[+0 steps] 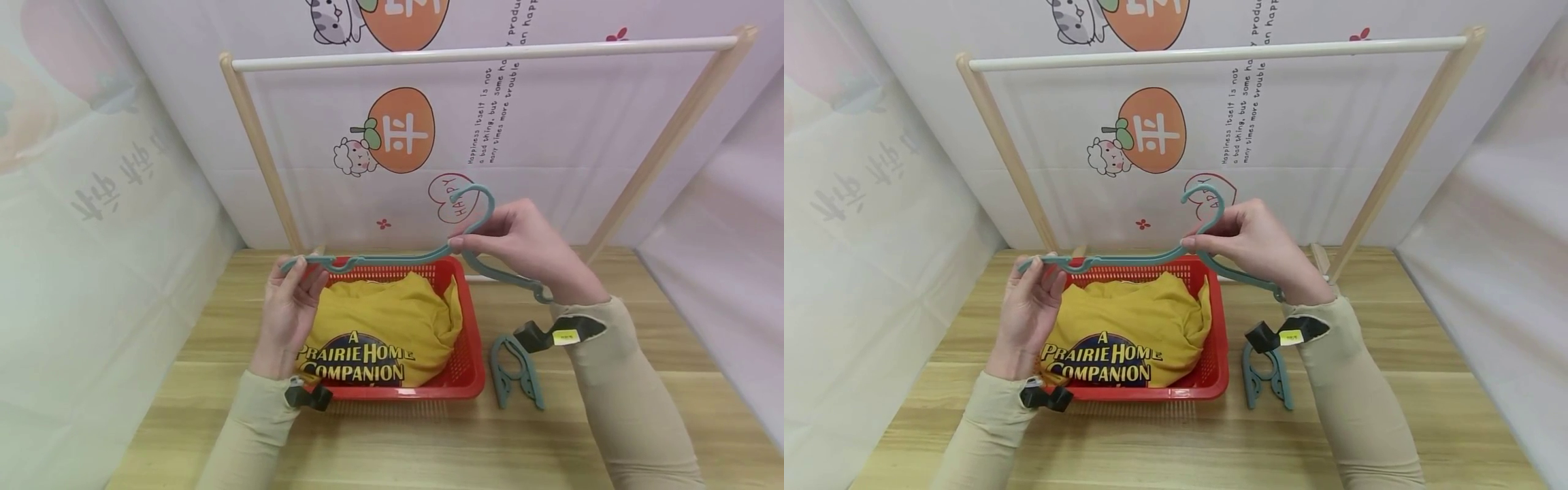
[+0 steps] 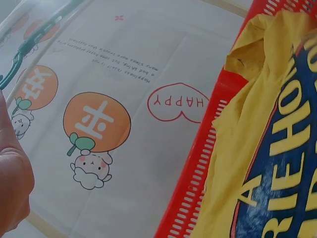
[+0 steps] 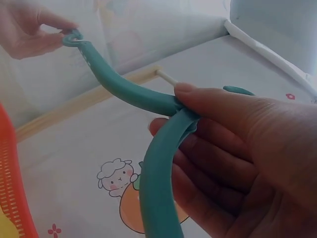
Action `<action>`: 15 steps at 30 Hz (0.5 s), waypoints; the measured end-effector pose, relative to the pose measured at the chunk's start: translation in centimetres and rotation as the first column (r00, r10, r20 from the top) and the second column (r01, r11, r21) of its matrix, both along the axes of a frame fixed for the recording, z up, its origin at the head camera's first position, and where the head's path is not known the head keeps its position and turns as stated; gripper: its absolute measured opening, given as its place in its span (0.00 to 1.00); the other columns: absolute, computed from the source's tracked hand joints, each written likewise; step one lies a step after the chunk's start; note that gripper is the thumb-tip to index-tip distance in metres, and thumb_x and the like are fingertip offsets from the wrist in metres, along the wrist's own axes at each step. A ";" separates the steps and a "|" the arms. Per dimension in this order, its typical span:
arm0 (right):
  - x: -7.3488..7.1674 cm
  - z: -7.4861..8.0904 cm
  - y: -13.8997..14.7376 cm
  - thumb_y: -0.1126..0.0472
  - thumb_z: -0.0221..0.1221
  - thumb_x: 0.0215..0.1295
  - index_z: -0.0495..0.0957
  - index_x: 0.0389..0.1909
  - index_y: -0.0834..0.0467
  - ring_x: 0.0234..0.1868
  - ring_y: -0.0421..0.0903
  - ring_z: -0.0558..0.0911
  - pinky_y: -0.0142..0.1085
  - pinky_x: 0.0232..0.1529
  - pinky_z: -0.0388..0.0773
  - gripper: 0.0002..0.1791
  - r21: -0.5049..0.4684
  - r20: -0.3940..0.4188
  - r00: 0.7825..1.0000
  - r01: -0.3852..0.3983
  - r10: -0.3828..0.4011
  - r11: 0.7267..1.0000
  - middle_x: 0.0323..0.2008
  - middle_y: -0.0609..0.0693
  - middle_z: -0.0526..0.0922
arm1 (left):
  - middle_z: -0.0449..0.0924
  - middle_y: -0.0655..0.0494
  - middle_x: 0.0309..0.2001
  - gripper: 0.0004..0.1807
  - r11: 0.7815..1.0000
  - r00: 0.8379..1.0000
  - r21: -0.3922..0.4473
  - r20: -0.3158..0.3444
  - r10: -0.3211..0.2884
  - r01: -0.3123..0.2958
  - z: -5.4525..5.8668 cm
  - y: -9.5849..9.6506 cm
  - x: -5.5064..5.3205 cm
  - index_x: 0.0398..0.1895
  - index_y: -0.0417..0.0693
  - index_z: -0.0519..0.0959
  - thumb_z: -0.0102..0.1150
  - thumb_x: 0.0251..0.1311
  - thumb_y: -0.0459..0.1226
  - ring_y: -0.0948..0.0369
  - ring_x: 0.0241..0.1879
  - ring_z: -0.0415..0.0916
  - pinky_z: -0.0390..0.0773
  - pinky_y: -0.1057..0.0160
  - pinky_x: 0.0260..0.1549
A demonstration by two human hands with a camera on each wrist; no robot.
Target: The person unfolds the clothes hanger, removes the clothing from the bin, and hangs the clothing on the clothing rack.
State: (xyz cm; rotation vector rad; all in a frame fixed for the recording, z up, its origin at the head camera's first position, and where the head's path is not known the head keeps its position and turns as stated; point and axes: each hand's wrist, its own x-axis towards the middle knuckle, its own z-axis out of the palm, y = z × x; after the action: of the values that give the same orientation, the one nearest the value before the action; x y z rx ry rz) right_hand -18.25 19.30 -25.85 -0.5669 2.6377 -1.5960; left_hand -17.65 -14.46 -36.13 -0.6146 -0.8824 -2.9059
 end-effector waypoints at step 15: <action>-0.2 -0.5 0.5 0.58 0.75 0.59 0.90 0.38 0.57 0.33 0.48 0.87 0.32 0.33 0.79 0.09 -0.036 -0.175 0.983 0.051 -0.057 0.998 0.32 0.50 0.89 | 0.88 0.49 0.37 0.13 0.872 0.993 -0.484 0.036 0.111 -0.079 0.2 -2.2 0.6 0.34 0.48 0.88 0.58 0.70 0.25 0.56 0.41 0.87 0.82 0.54 0.52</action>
State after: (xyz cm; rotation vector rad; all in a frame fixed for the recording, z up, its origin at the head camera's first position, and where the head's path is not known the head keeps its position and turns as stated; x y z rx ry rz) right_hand -18.47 19.75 -26.40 -0.6727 2.7801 -1.6785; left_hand -17.06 -16.69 -35.89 -0.4804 -1.6208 -2.6273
